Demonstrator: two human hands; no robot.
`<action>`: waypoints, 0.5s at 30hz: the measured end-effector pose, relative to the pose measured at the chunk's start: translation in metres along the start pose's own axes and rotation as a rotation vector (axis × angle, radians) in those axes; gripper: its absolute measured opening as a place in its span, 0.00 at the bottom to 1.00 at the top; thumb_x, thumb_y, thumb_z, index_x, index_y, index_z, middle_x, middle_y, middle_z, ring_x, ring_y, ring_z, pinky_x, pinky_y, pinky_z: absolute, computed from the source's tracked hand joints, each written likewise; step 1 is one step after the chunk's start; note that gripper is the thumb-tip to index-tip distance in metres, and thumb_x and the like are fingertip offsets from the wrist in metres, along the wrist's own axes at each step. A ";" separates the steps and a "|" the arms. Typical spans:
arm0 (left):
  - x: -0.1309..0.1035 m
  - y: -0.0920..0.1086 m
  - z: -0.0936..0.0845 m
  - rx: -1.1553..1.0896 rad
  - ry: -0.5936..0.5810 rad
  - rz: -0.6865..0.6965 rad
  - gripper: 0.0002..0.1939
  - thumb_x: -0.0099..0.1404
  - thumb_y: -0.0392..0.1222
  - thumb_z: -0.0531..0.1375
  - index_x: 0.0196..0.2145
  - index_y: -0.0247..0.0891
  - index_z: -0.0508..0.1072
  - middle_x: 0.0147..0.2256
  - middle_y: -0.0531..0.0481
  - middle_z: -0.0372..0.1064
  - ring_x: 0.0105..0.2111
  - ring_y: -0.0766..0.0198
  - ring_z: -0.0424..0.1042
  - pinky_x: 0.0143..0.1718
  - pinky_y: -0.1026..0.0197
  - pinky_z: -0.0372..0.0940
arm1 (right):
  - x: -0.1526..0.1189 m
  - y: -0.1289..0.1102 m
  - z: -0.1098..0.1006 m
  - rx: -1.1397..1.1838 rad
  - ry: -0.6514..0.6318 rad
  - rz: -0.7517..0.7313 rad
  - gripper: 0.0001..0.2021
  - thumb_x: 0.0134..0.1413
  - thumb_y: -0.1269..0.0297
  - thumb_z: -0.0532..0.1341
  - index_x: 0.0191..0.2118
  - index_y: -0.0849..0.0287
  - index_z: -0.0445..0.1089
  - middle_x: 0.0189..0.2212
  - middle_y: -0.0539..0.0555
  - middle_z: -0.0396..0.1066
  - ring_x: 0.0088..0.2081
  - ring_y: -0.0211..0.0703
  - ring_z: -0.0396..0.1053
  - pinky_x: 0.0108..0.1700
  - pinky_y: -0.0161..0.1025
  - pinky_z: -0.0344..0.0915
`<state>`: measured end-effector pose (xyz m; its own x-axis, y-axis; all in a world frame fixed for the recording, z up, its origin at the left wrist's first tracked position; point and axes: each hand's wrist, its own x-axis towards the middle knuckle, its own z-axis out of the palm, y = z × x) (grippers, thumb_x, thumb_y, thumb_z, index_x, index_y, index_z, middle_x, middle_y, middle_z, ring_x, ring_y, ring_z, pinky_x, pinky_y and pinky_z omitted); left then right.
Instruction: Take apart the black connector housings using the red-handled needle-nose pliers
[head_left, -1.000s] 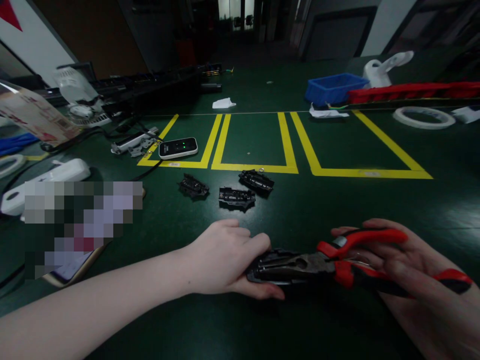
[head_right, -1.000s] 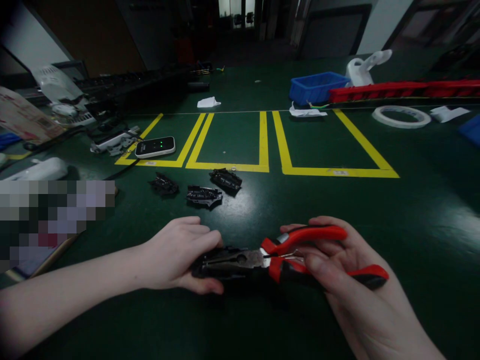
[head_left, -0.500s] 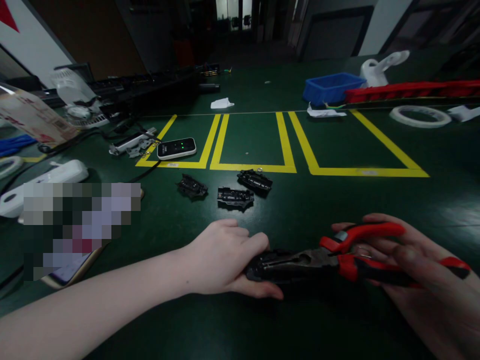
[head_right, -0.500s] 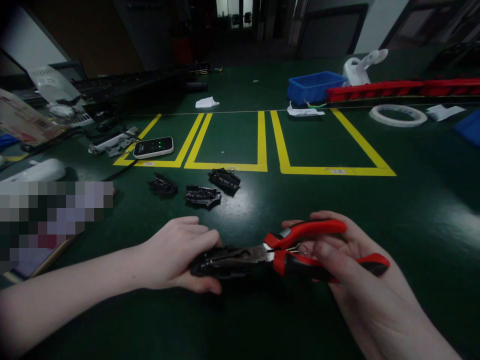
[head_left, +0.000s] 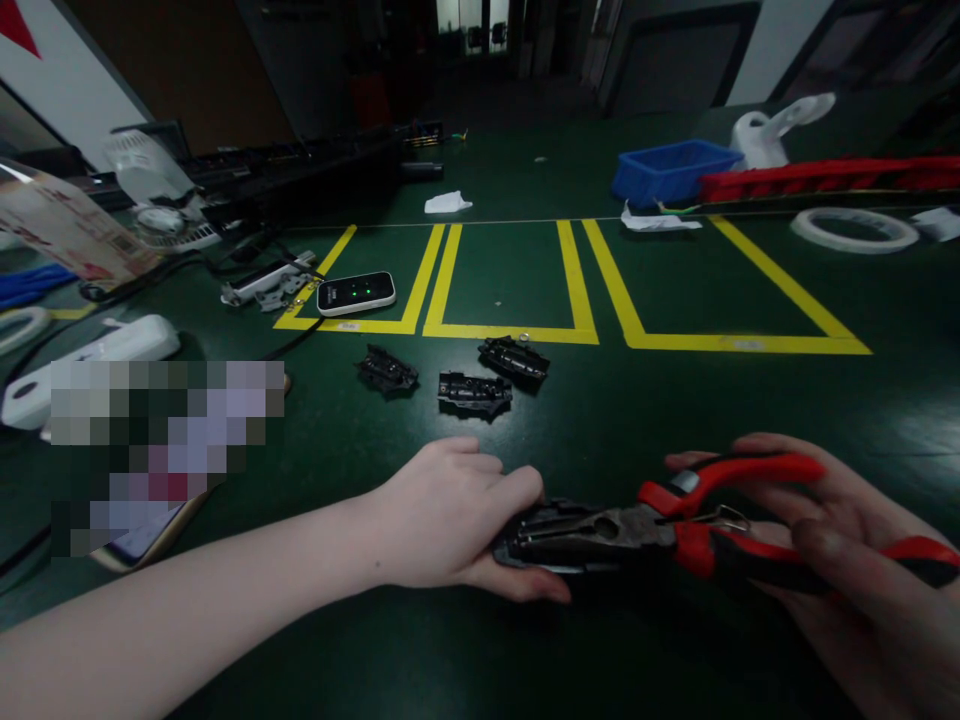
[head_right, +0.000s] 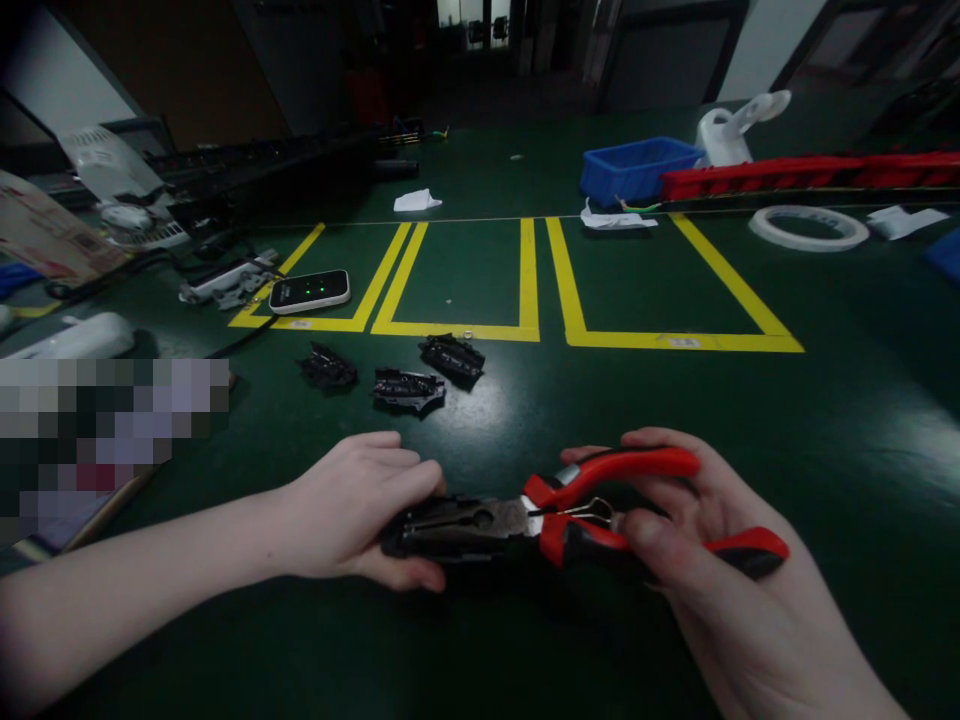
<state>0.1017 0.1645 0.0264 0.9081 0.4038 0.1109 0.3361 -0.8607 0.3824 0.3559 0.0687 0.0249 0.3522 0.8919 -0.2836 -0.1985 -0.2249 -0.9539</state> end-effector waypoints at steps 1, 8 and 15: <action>0.000 0.000 0.000 0.000 -0.001 -0.002 0.30 0.69 0.71 0.47 0.33 0.39 0.64 0.25 0.55 0.68 0.22 0.66 0.65 0.27 0.62 0.53 | 0.000 0.000 0.000 0.001 0.001 0.011 0.29 0.29 0.50 0.77 0.42 0.48 0.72 0.44 0.59 0.79 0.33 0.57 0.79 0.31 0.46 0.78; -0.001 -0.002 0.002 0.023 0.006 0.005 0.30 0.68 0.71 0.48 0.34 0.39 0.64 0.25 0.55 0.68 0.23 0.66 0.67 0.27 0.61 0.53 | 0.005 0.011 -0.012 0.008 0.011 0.036 0.29 0.32 0.47 0.75 0.45 0.48 0.73 0.46 0.59 0.78 0.39 0.63 0.79 0.34 0.46 0.79; -0.001 -0.005 0.002 -0.040 0.018 0.032 0.28 0.69 0.69 0.51 0.36 0.39 0.64 0.25 0.56 0.70 0.24 0.66 0.69 0.28 0.61 0.55 | 0.009 0.026 -0.030 -0.083 0.057 0.041 0.26 0.46 0.42 0.66 0.52 0.41 0.70 0.52 0.56 0.75 0.45 0.63 0.77 0.35 0.44 0.80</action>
<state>0.1001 0.1675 0.0224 0.9134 0.3824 0.1396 0.2967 -0.8602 0.4148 0.3811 0.0593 -0.0050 0.3970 0.8582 -0.3253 -0.1378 -0.2947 -0.9456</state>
